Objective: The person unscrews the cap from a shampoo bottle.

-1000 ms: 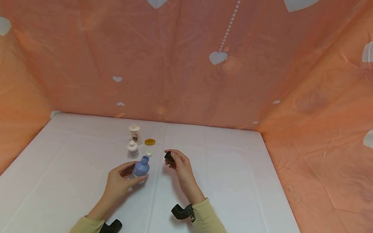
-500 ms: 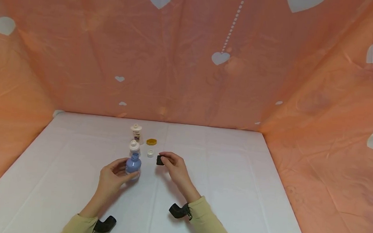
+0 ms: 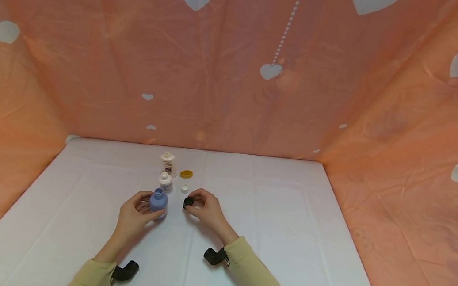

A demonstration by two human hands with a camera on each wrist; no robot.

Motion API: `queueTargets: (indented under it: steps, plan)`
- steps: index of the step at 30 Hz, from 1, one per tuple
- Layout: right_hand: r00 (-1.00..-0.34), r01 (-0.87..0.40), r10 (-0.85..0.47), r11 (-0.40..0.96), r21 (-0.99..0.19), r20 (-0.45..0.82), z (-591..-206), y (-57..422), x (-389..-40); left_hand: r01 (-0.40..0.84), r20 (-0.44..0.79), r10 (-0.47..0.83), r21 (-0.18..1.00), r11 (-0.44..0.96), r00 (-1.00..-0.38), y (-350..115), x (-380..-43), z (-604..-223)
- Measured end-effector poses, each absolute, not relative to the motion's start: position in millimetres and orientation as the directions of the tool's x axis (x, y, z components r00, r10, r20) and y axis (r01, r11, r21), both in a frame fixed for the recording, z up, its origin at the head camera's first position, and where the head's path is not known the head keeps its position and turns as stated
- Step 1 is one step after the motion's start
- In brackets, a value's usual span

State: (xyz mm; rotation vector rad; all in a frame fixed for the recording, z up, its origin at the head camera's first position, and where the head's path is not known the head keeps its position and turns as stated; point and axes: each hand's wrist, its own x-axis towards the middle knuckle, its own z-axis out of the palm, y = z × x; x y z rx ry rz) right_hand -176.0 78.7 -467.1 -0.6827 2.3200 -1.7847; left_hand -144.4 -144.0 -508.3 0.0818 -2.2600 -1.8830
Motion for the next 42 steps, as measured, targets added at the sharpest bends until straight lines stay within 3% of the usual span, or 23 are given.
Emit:
queueTargets:
  steps: [7,15,33,42]
  plan:
    - [-0.867,-0.33,-0.461,0.251,-0.91,0.188,-476.3,70.2,-177.6,0.088,0.111,-0.148,0.984,0.155,-0.983,-144.4,-149.2,-509.6]
    - [-0.883,-0.346,-0.425,0.303,-0.888,0.199,-513.0,63.2,-191.2,0.091,0.111,-0.134,0.985,0.148,-0.985,-144.6,-152.7,-510.8]
    - [-0.899,-0.306,-0.416,0.379,-0.873,0.134,-515.8,59.3,-185.7,0.06,0.077,-0.13,0.99,0.128,-0.989,-144.0,-149.6,-512.5]
    - [-0.902,-0.294,-0.417,0.411,-0.863,0.109,-512.4,59.2,-184.5,0.059,0.081,-0.104,0.978,0.2,-0.991,-147.6,-149.6,-511.4]
